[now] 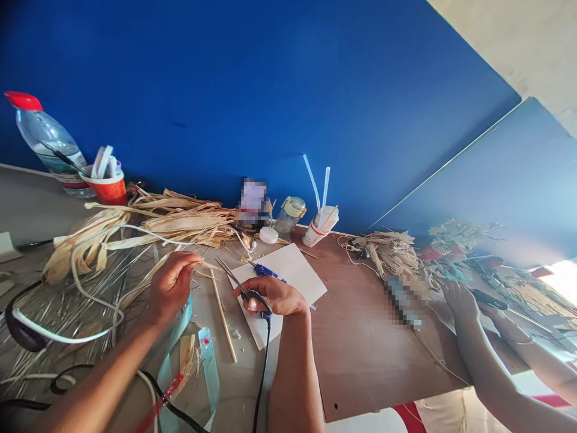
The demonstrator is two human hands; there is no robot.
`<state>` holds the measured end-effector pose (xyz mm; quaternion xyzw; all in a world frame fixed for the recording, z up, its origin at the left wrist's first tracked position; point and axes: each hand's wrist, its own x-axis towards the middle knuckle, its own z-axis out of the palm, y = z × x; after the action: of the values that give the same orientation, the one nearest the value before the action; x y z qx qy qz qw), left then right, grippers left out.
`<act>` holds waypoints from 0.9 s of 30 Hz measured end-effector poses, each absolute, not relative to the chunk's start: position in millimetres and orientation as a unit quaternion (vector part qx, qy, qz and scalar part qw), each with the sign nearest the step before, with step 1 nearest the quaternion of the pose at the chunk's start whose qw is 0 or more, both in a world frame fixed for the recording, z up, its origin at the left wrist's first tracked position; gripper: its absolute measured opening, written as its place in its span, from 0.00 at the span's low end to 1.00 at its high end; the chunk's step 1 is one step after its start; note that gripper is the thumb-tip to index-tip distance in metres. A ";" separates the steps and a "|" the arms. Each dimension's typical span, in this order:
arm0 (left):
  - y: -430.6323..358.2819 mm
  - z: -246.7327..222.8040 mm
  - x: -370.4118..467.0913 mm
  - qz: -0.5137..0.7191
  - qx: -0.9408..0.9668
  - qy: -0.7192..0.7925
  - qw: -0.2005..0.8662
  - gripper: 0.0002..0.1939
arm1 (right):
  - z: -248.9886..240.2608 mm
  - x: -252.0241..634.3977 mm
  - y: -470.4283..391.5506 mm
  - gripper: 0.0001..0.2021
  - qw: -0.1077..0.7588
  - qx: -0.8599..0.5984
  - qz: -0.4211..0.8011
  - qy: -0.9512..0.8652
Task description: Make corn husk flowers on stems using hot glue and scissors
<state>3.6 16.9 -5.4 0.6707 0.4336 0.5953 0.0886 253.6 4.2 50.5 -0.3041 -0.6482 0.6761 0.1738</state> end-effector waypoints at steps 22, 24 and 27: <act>18.2 -6.3 6.2 0.602 0.682 0.405 0.095 0.08 | 46.6 254.5 5.8 0.33 0.156 -0.347 0.699 -0.606; 18.3 -6.7 6.1 0.601 0.682 0.404 0.104 0.07 | 46.9 255.0 6.0 0.33 0.155 -0.355 0.696 -0.605; 18.6 -9.4 6.4 0.592 0.679 0.409 0.146 0.07 | 47.9 255.4 5.9 0.32 0.172 -0.358 0.682 -0.614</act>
<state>6.4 18.6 -9.4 0.6785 0.4091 0.5924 0.1458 255.4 5.9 47.9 -0.3575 -0.6140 0.6825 0.1716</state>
